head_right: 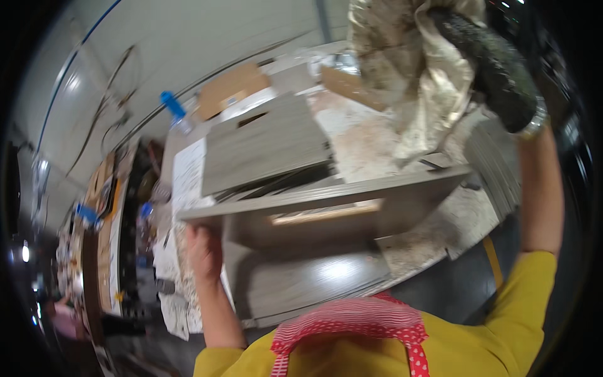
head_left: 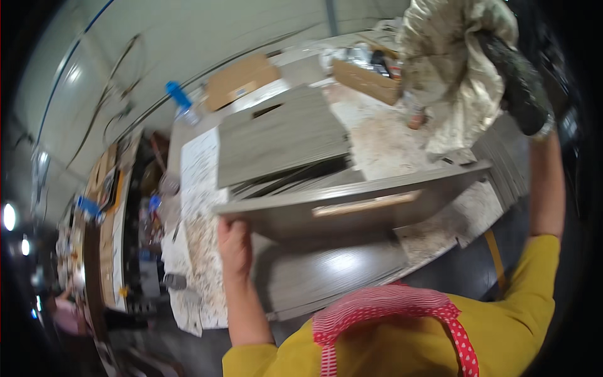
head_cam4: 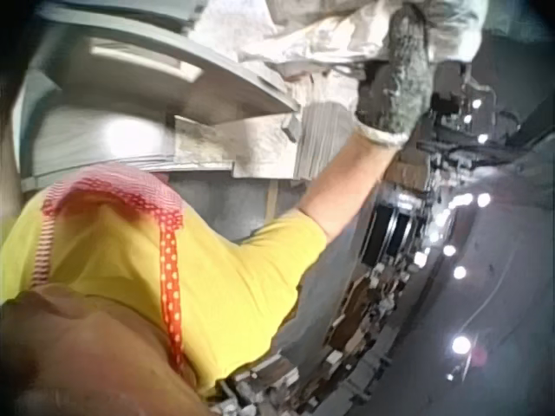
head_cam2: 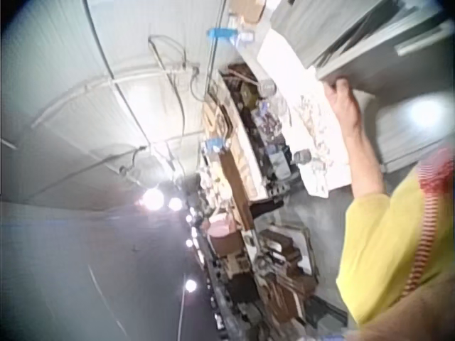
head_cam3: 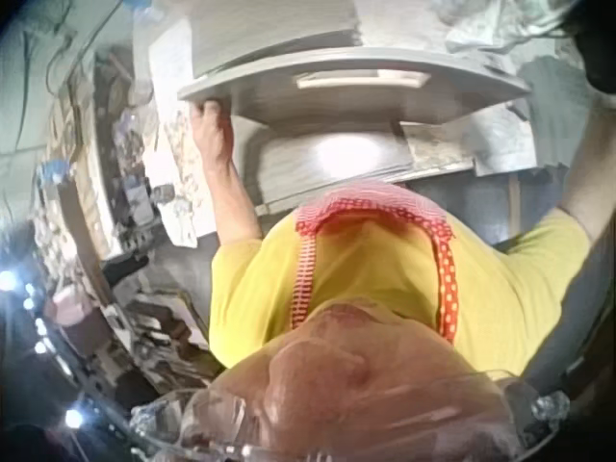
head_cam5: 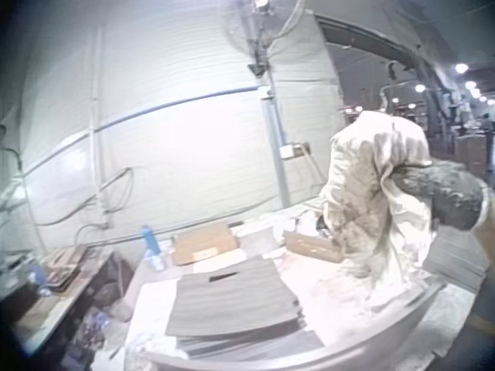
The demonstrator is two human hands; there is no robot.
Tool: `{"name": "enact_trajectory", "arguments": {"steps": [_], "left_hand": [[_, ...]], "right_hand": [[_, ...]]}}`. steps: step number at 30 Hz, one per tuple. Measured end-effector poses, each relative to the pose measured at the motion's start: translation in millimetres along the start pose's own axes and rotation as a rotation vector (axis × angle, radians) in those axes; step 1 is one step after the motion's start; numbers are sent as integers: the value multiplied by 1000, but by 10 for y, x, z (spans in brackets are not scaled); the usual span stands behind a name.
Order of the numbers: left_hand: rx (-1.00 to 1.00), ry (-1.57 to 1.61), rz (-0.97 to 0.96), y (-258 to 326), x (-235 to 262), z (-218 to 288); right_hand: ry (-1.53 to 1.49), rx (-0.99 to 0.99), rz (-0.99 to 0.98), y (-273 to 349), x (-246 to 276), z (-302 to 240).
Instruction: Cleaning dust and debris from wooden furniture panels using a rag.
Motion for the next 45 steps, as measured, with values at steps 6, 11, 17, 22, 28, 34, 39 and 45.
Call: {"name": "enact_trajectory", "arguments": {"steps": [6, 11, 17, 22, 28, 34, 39, 45], "left_hand": [[33, -21, -44, 219, 245, 80], [187, 113, -105, 12, -226, 50], [85, -114, -12, -143, 65, -71], [20, -79, -102, -130, -36, 76], [127, -102, -95, -203, -39, -3], [56, -76, -189, -90, -50, 200], [-18, -111, -125, -158, -147, 88], [142, -123, 99, -85, -34, 102]], "right_hand": [[459, -19, -431, -462, -2655, 64], [1236, 746, -1031, -149, -3484, 192], [1117, 668, -879, -624, -4037, 618], [1298, 419, -833, -596, -3760, 563], [1118, 904, -639, -735, -4104, 674], [1149, 615, -676, -639, -3713, 544], [1111, 396, -693, -613, -3769, 556], [1259, 921, -501, -673, -4077, 663]]}}
Point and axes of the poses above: each hand's wrist, its own y-axis away from the middle knuckle, its own x-axis out of the back of the hand, z = x × y, the point moved 5 cm from there along -y, towards the middle knuckle, and after that the axes turned 12 degrees about x, right-handed, at the moved point
